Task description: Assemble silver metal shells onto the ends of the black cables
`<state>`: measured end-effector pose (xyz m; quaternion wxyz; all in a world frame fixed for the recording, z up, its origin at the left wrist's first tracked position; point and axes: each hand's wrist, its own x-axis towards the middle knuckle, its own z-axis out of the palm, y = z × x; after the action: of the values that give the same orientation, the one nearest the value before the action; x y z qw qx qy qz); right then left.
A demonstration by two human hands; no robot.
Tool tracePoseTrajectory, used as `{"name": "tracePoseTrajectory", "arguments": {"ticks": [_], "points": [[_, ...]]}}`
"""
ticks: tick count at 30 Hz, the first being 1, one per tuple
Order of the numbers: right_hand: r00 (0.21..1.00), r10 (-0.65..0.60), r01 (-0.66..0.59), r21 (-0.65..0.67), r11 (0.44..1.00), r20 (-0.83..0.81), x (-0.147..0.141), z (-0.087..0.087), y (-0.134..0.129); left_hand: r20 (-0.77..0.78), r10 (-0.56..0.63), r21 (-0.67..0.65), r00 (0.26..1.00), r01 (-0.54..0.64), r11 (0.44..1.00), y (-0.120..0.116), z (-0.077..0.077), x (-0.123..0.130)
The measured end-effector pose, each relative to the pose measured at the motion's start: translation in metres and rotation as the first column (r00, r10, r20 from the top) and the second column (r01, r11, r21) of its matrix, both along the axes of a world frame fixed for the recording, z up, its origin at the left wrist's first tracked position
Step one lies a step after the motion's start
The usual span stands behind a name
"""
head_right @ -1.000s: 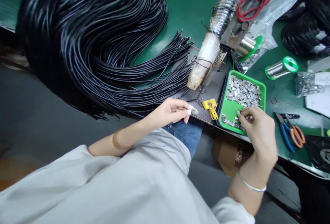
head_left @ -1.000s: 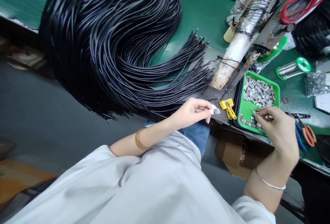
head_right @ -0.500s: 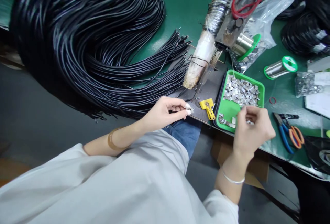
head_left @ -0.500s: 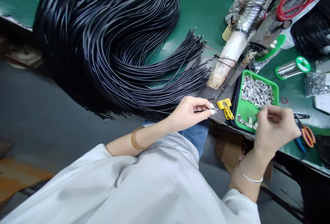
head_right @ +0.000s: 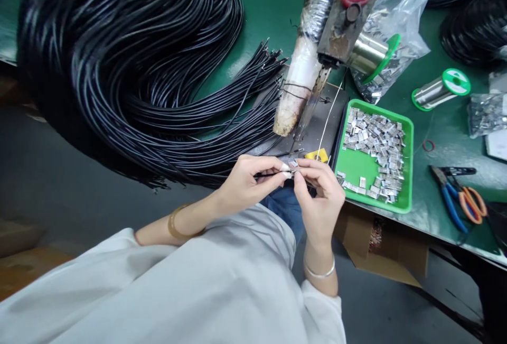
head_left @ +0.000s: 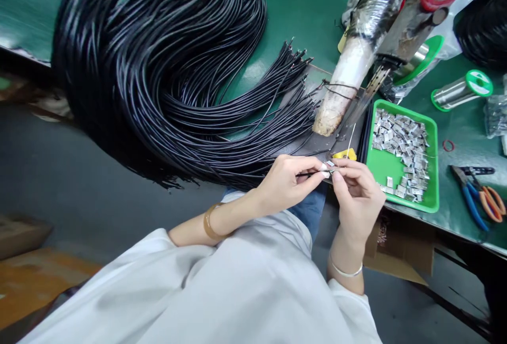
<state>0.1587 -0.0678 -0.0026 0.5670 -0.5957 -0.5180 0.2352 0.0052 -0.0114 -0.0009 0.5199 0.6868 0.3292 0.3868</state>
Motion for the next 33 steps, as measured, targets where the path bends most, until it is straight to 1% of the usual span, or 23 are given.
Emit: {"name": "tracePoseTrajectory", "arguments": {"ticks": [2, 3, 5, 6, 7, 8, 10, 11, 13, 15, 16, 18, 19, 22, 25, 27, 28, 31, 33], "points": [[0.999, -0.019, 0.019, 0.005, 1.0, 0.039, -0.004, -0.001, 0.0, -0.038, 0.041, 0.051, 0.998, -0.039, 0.998, -0.002, -0.003, 0.001], [0.994, -0.046, 0.043, 0.029, 0.999, 0.096, -0.006, -0.002, -0.001, -0.041, 0.045, 0.05, 0.998, -0.043, 0.998, -0.003, -0.004, 0.001], [0.957, -0.121, 0.089, 0.13, 0.988, 0.265, -0.011, -0.004, -0.003, -0.023, 0.029, -0.005, 0.999, -0.029, 1.0, -0.004, -0.005, 0.001], [0.927, -0.158, 0.099, 0.186, 0.978, 0.339, -0.012, -0.005, -0.003, -0.002, 0.008, -0.058, 1.0, -0.009, 0.998, -0.003, -0.005, 0.0], [0.907, -0.184, 0.102, 0.225, 0.969, 0.378, -0.013, -0.006, -0.004, 0.027, -0.016, -0.124, 1.0, 0.019, 0.992, -0.003, -0.004, -0.001], [0.907, -0.192, 0.105, 0.239, 0.965, 0.375, -0.013, -0.007, -0.004, 0.061, -0.037, -0.191, 0.997, 0.048, 0.98, -0.002, -0.003, -0.001], [0.95, -0.166, 0.117, 0.193, 0.974, 0.265, -0.011, -0.006, -0.004, 0.124, -0.067, -0.287, 0.99, 0.101, 0.953, 0.0, 0.001, -0.002], [0.971, -0.141, 0.113, 0.147, 0.983, 0.191, -0.01, -0.006, -0.004, 0.148, -0.078, -0.307, 0.986, 0.121, 0.944, 0.001, 0.002, -0.003], [0.994, -0.081, 0.076, 0.064, 0.995, 0.079, -0.007, -0.004, -0.003, 0.178, -0.092, -0.304, 0.98, 0.143, 0.942, 0.002, 0.003, -0.003], [0.998, -0.044, 0.043, 0.025, 0.999, 0.054, -0.005, -0.003, -0.003, 0.173, -0.086, -0.252, 0.981, 0.128, 0.959, 0.002, 0.003, -0.002], [0.997, -0.04, 0.039, 0.021, 0.999, 0.07, -0.004, -0.002, -0.003, 0.151, -0.066, -0.203, 0.986, 0.096, 0.974, 0.002, 0.002, -0.002], [0.99, -0.05, 0.047, 0.023, 0.999, 0.134, -0.003, -0.002, -0.004, 0.076, -0.011, -0.058, 0.997, 0.016, 0.998, 0.002, -0.001, -0.002], [0.984, -0.048, 0.045, 0.022, 0.999, 0.17, -0.002, -0.001, -0.005, 0.034, 0.013, 0.029, 0.999, -0.014, 0.999, 0.002, -0.003, -0.002], [0.965, -0.022, 0.021, 0.009, 1.0, 0.262, 0.003, 0.0, -0.006, -0.057, 0.051, 0.257, 0.997, -0.035, 0.966, 0.002, -0.008, -0.003], [0.924, -0.021, 0.016, 0.016, 1.0, 0.383, 0.006, 0.003, -0.007, -0.13, 0.078, 0.414, 0.988, -0.017, 0.91, 0.001, -0.014, -0.002], [0.909, -0.03, 0.026, 0.017, 1.0, 0.415, 0.006, 0.003, -0.007, -0.164, 0.092, 0.466, 0.982, -0.005, 0.885, 0.0, -0.017, -0.001], [0.919, -0.033, 0.031, 0.01, 0.999, 0.393, 0.005, 0.003, -0.007, -0.168, 0.094, 0.47, 0.981, -0.004, 0.882, 0.0, -0.018, -0.001], [0.972, -0.035, 0.039, -0.015, 0.999, 0.231, 0.001, 0.001, -0.008, -0.137, 0.107, 0.443, 0.985, -0.036, 0.896, -0.001, -0.017, 0.0], [0.993, -0.04, 0.043, -0.024, 0.999, 0.109, 0.0, -0.001, -0.008, -0.102, 0.103, 0.411, 0.989, -0.052, 0.91, -0.001, -0.014, -0.001]]}}
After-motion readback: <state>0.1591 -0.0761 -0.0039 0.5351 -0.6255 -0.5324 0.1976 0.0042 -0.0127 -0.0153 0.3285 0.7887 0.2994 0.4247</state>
